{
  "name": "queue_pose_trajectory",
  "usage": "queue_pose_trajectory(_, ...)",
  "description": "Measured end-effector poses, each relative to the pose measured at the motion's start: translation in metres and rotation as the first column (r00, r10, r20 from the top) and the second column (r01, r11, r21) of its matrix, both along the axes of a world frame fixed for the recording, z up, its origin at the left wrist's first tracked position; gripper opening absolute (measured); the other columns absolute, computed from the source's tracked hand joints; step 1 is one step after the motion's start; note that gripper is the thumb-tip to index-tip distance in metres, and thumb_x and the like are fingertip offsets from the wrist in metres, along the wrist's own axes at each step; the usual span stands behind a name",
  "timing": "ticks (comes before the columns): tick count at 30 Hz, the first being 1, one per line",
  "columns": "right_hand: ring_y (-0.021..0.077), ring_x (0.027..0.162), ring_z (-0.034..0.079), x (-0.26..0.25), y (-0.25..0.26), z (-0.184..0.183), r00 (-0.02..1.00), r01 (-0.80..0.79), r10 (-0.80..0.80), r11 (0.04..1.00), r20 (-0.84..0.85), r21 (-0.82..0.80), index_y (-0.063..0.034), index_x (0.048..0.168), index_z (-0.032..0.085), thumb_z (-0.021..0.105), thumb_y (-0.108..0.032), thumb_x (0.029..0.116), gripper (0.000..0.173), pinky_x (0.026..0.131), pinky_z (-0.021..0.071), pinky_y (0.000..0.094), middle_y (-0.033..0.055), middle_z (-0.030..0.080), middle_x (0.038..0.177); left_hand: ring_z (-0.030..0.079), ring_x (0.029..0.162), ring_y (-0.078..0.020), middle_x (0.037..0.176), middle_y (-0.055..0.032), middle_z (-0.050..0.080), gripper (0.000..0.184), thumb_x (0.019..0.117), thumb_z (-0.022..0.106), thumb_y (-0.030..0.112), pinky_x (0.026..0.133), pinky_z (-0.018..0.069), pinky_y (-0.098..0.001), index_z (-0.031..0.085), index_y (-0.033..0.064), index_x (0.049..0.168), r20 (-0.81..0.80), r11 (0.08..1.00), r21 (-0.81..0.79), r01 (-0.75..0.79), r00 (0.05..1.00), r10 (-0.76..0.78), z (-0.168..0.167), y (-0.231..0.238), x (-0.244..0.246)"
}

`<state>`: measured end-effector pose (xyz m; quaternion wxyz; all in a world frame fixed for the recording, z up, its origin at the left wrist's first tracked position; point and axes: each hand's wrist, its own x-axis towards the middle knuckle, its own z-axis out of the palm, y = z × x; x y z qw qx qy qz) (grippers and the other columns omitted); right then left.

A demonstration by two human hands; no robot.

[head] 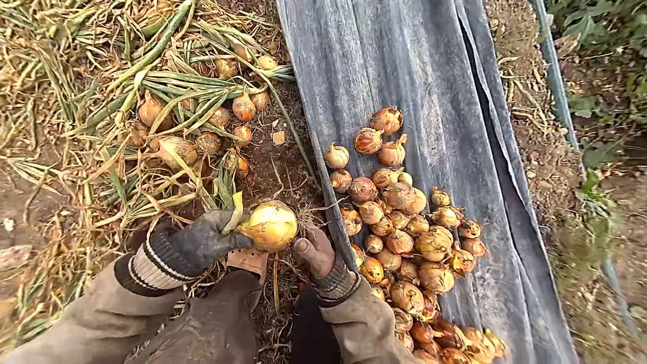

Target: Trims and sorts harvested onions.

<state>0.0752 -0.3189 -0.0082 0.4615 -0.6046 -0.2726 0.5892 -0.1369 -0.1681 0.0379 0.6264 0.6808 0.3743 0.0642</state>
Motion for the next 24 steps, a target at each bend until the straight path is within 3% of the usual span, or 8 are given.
queue_pose_trajectory(5,0.0029,0.069,0.064,-0.013,0.018,0.023,0.991,0.056,-0.086,0.965,0.106,0.257,-0.0108,0.099,0.07,0.047,-0.077,0.092,0.071,0.061,0.0565,0.0262,-0.0033,0.067,0.077,0.072,0.088,-0.0025,0.096,0.0066,0.077,0.05,0.0825,0.076,0.064,0.077,0.0616,-0.0231,0.077,0.018,0.102,0.169,0.995,0.056,0.079,0.982,-0.087,0.008,-0.008,-0.01)
queue_pose_trajectory(9,0.002,0.051,0.05,-0.026,0.025,0.023,0.967,0.24,-0.248,0.963,0.061,0.123,-0.0121,0.081,0.068,0.051,-0.064,0.0979,0.057,0.048,0.0457,0.0239,-0.0056,0.056,0.061,0.065,0.072,-0.0063,0.072,0.0049,0.065,0.053,0.0857,0.068,0.069,0.066,0.0563,-0.0312,0.069,0.0171,0.073,0.097,0.766,0.642,-0.036,0.995,-0.035,-0.007,0.007,-0.01)
queue_pose_trajectory(13,0.0025,0.043,0.04,-0.025,0.021,0.019,0.959,0.279,-0.282,0.959,0.036,0.055,-0.0144,0.072,0.059,0.05,-0.071,0.0953,0.062,0.041,0.038,0.0224,-0.0074,0.045,0.053,0.068,0.078,-0.033,0.082,-0.0167,0.069,0.053,0.0899,0.073,0.055,0.071,0.0535,-0.0613,0.071,0.0019,0.088,-0.261,0.741,0.659,-0.128,0.885,0.386,-0.004,0.042,-0.013)
queue_pose_trajectory(15,0.0168,0.057,0.054,-0.02,0.022,0.008,0.957,-0.047,0.103,0.977,0.27,-0.207,-0.007,0.091,0.069,0.029,-0.071,0.0993,0.076,0.059,0.0492,0.0382,0.0051,0.057,0.065,0.07,0.087,-0.0354,0.091,-0.0181,0.071,0.04,0.0962,0.07,0.042,0.078,0.0539,-0.0639,0.072,0.0022,0.096,-0.316,0.779,0.624,-0.055,0.895,0.316,0.006,0.051,-0.004)
queue_pose_trajectory(17,0.0311,0.097,0.067,-0.019,0.03,-0.004,0.896,-0.296,0.397,0.868,0.199,-0.4,-0.0023,0.121,0.068,0.028,-0.068,0.1022,0.079,0.093,0.0511,0.055,0.0187,0.07,0.103,0.07,0.093,-0.0281,0.093,-0.0108,0.072,0.03,0.0953,0.069,0.037,0.085,0.0568,-0.0554,0.073,0.0077,0.093,-0.382,0.804,0.556,0.209,0.924,0.024,0.018,0.042,0.017)
queue_pose_trajectory(20,0.0121,0.05,0.049,-0.025,0.032,-0.019,0.999,0.035,-0.024,0.952,0.042,-0.303,-0.0048,0.086,0.062,0.03,-0.058,0.1045,0.065,0.049,0.0463,0.0318,0.0022,0.052,0.061,0.069,0.087,-0.0223,0.086,-0.0022,0.07,0.038,0.0965,0.062,0.054,0.082,0.0556,-0.048,0.072,0.0177,0.093,-0.625,0.648,0.304,0.698,0.659,-0.417,0.011,0.025,0.062)
queue_pose_trajectory(22,0.0085,0.035,0.04,-0.009,0.03,-0.005,0.907,0.277,-0.361,0.899,-0.216,-0.34,-0.009,0.074,0.049,0.012,-0.06,0.1064,0.071,0.034,0.0391,0.0257,-0.0018,0.043,0.049,0.071,0.088,-0.0268,0.09,-0.0051,0.072,0.036,0.1007,0.056,0.05,0.08,0.0564,-0.0528,0.073,0.0184,0.104,-0.692,0.624,0.24,0.743,0.583,-0.427,-0.006,0.028,0.092)
queue_pose_trajectory(24,0.0081,0.035,0.04,0.016,0.019,0.007,0.855,0.45,-0.485,0.87,-0.183,-0.203,-0.0114,0.074,0.051,0.019,-0.068,0.1018,0.07,0.033,0.0389,0.025,-0.0025,0.044,0.049,0.071,0.091,-0.0329,0.096,-0.0113,0.072,0.031,0.1042,0.054,0.04,0.077,0.0566,-0.0574,0.071,0.0141,0.106,-0.732,0.712,0.308,0.631,0.636,-0.247,-0.02,0.061,0.117)
